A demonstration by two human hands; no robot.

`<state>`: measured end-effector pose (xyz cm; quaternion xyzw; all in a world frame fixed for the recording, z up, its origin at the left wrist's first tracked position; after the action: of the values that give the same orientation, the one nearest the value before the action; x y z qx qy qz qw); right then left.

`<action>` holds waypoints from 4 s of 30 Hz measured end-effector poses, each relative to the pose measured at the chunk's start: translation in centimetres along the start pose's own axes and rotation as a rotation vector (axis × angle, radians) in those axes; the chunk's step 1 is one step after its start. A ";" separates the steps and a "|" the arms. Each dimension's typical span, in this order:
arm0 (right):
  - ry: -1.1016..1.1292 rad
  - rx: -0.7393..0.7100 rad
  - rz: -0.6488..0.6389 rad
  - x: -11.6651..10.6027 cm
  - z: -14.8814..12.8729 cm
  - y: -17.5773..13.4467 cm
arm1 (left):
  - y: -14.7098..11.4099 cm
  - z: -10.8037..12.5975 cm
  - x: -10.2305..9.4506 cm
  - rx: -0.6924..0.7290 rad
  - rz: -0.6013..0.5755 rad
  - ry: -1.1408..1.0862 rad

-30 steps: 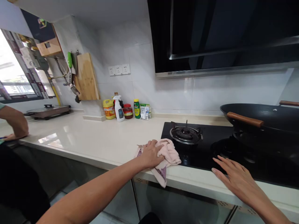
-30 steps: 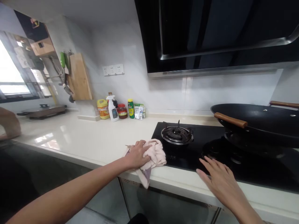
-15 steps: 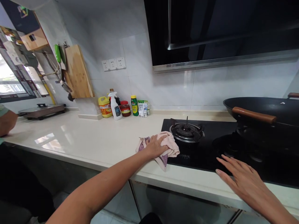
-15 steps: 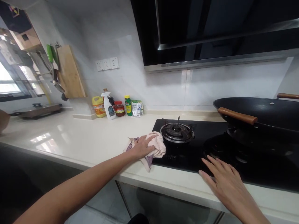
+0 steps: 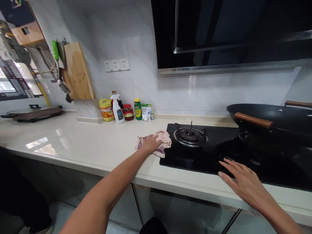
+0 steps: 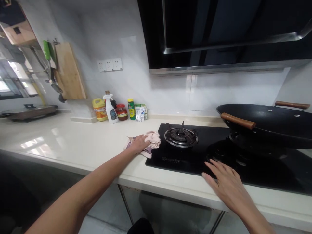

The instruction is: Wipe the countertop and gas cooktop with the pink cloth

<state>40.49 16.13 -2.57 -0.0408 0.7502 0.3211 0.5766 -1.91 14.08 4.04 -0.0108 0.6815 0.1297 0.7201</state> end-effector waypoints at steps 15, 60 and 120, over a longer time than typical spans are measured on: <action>0.005 -0.058 0.089 1.6 0.7 -0.2 | -15.7 -8.1 -2.4 -0.148 -0.051 0.022; 0.019 0.018 0.033 -0.4 -1.2 0.3 | -7.0 0.7 -2.5 -0.107 0.057 0.049; 0.149 0.037 -0.021 2.0 2.0 1.2 | -13.2 22.0 0.2 0.427 0.159 -0.196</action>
<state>40.97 18.74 -4.10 -0.0619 0.7963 0.2971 0.5233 22.27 5.62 3.31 0.2079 0.6191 0.0397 0.7563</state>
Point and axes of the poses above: each hand's wrist, its own y-axis towards the middle knuckle, its own x-axis out of the palm, z = x × y, the point moved 6 cm from there along y, towards the middle knuckle, and after that the axes turned 2 degrees about x, right-handed, at the moved point
